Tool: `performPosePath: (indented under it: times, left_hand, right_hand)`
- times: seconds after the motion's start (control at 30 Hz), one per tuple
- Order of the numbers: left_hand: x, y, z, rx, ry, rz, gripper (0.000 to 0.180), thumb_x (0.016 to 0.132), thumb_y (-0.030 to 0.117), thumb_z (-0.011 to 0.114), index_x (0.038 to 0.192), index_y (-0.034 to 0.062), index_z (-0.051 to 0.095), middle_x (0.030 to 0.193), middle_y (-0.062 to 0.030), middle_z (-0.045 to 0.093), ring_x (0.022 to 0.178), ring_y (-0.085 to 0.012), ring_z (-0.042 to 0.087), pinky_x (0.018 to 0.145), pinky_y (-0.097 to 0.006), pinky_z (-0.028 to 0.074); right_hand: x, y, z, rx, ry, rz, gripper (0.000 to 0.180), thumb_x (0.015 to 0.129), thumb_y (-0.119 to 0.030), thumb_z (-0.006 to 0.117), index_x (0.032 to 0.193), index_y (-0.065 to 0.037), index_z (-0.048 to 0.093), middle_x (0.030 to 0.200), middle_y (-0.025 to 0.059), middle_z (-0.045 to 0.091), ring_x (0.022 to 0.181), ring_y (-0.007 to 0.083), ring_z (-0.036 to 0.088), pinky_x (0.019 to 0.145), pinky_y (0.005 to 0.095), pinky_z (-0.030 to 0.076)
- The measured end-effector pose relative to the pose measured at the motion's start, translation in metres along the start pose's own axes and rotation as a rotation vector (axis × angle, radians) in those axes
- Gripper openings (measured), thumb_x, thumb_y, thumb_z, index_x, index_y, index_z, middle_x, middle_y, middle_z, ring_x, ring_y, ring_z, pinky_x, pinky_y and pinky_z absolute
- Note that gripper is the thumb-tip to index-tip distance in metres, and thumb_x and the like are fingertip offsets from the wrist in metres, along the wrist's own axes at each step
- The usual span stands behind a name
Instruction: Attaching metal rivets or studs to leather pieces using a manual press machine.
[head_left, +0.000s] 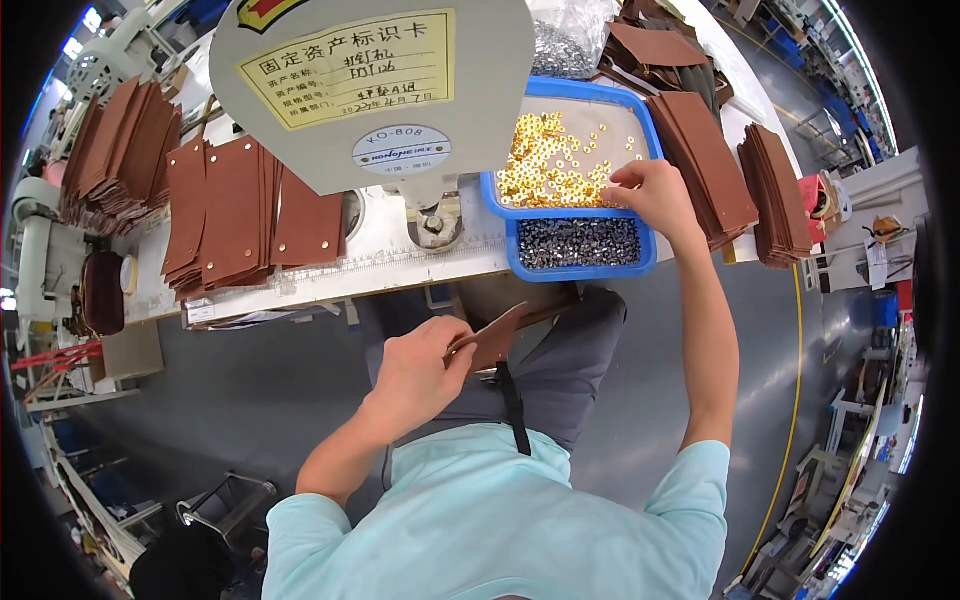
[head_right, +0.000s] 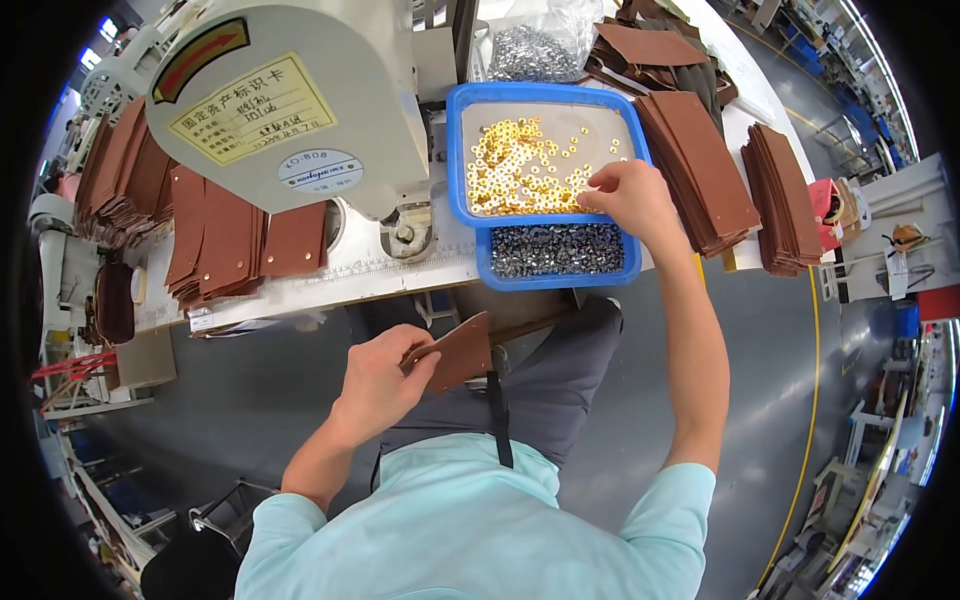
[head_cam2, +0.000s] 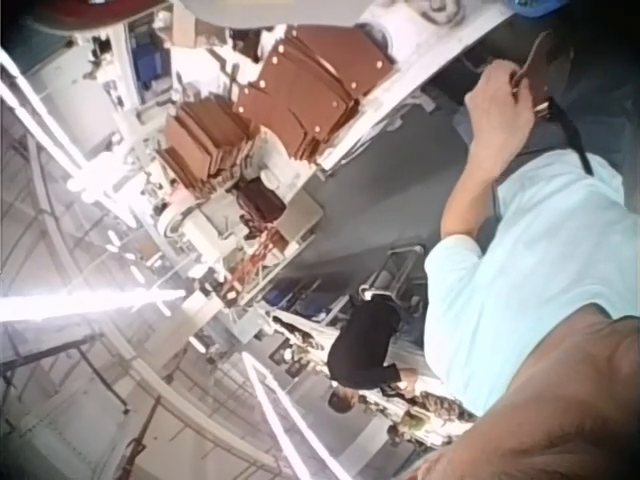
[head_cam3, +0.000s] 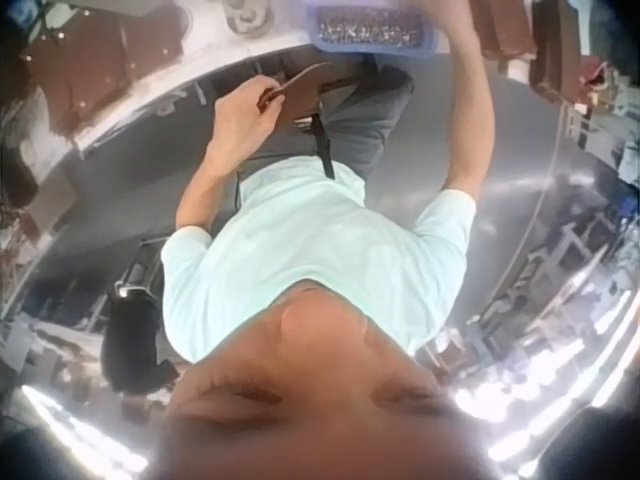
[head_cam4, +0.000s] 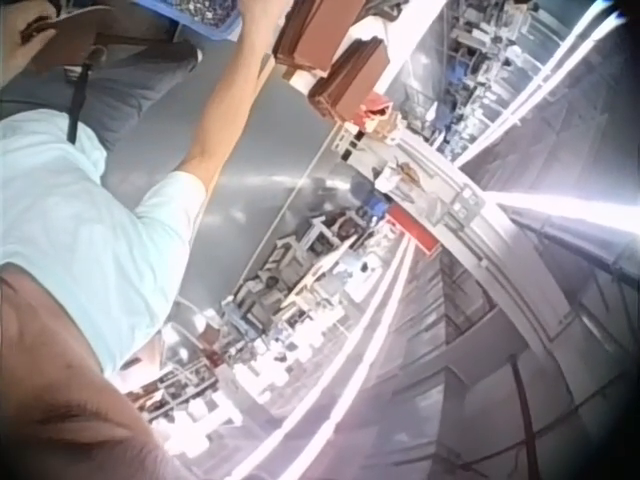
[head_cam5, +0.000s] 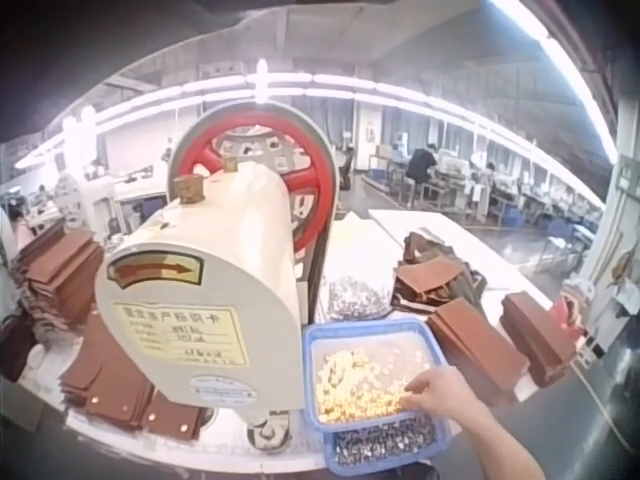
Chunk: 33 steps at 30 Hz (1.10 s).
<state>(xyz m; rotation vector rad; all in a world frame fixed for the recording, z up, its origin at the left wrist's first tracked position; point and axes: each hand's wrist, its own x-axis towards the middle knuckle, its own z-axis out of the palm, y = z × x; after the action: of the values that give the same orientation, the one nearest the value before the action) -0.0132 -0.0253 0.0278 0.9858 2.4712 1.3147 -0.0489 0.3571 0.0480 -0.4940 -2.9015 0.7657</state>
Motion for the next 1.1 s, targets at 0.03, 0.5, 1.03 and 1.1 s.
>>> performPosePath:
  times: [0.03, 0.5, 1.03, 1.1]
  left_hand:
    - [0.003, 0.002, -0.004, -0.011, -0.086, -0.119, 0.035, 0.088, 0.003, 0.070, 0.123, 0.0071, 0.064, 0.087, -0.0107, 0.070, 0.074, -0.0297, 0.070, 0.066, -0.038, 0.056]
    - [0.020, -0.022, 0.005, -0.371, -0.249, -0.370, 0.033, 0.101, 0.010, 0.061, 0.133, 0.0045, 0.064, 0.102, -0.0131, 0.072, 0.084, -0.0229, 0.068, 0.080, -0.034, 0.053]
    - [0.017, -0.029, 0.008, -0.988, -0.184, -0.524, 0.027, 0.103, 0.009, 0.061, 0.126, -0.0048, 0.066, 0.110, -0.0051, 0.074, 0.095, -0.0079, 0.067, 0.085, -0.025, 0.055]
    - [0.016, -0.030, 0.008, -1.000, -0.175, -0.528, 0.027, 0.103, 0.009, 0.061, 0.126, -0.0047, 0.066, 0.110, -0.0053, 0.074, 0.095, -0.0080, 0.067, 0.085, -0.025, 0.055]
  right_hand:
    - [0.004, 0.000, 0.003, -0.005, -0.051, 0.010, 0.029, 0.076, -0.023, 0.085, 0.095, -0.002, 0.080, 0.083, 0.0135, 0.076, 0.074, 0.0232, 0.073, 0.071, 0.0351, 0.057]
    - [0.008, -0.012, 0.029, -0.172, -0.039, -0.258, 0.014, 0.084, -0.020, 0.077, 0.095, -0.011, 0.081, 0.095, 0.0112, 0.074, 0.085, 0.0311, 0.071, 0.077, 0.0426, 0.056]
    - [0.014, -0.016, 0.044, -0.162, 0.007, -0.243, 0.015, 0.088, -0.014, 0.075, 0.098, -0.003, 0.077, 0.088, 0.0153, 0.073, 0.081, 0.0326, 0.070, 0.075, 0.0387, 0.055]
    - [0.011, -0.019, 0.046, -0.084, 0.218, -0.224, 0.016, 0.090, -0.015, 0.075, 0.099, -0.002, 0.076, 0.086, 0.0136, 0.074, 0.078, 0.0263, 0.072, 0.073, 0.0354, 0.056]
